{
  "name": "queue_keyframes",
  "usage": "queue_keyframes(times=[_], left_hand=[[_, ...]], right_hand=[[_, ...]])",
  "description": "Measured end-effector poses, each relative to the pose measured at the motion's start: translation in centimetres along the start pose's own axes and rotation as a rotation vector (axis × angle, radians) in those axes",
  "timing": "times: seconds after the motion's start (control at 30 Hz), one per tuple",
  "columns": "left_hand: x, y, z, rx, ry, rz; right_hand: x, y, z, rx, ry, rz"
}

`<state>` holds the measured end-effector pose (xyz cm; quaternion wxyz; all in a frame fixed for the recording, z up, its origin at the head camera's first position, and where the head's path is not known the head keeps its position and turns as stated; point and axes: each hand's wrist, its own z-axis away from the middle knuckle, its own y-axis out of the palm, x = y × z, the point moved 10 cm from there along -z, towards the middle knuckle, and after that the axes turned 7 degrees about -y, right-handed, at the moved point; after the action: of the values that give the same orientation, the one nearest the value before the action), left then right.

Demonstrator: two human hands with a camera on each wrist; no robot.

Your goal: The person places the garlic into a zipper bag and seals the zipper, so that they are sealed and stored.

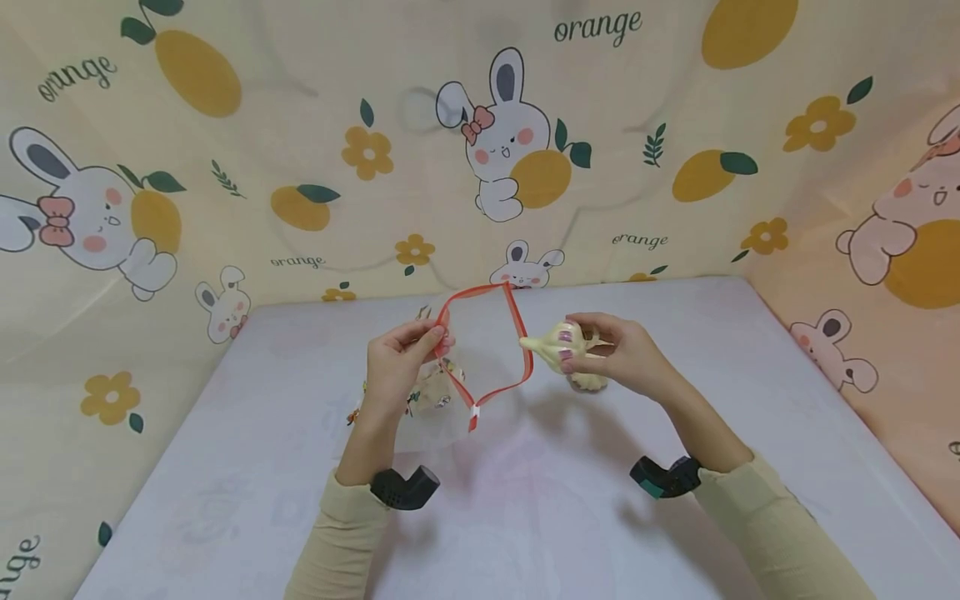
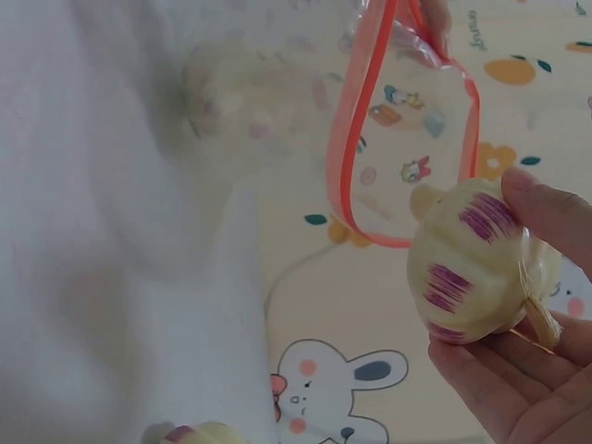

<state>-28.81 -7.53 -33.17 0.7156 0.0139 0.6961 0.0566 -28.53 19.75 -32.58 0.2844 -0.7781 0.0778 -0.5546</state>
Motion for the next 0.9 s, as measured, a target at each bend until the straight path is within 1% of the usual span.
queue_keyframes(times=[0.17,0.33,0.43,0.63,0.9], left_hand=[[0.1,0.0,0.0,0.000,-0.013,-0.001],[0.0,0.0,0.0,0.002,0.001,0.004],[-0.1,0.0,0.0,0.004,0.011,0.017],[-0.1,-0.1,0.0,0.001,0.005,0.011],[-0.1,-0.1,-0.1,0.008,0.012,0.006]], right_hand=[[0.3,0.1,-0.3,0.006,0.008,0.025],[0.7,0.2,-0.6,0.002,0.009,0.056],[0.8,0.4,-0.8,0.003,0.006,0.049],[0.9,0.7,-1.1,0.009,0.005,0.020],[1.1,1.1,-1.5,0.011,-0.024,0.004]])
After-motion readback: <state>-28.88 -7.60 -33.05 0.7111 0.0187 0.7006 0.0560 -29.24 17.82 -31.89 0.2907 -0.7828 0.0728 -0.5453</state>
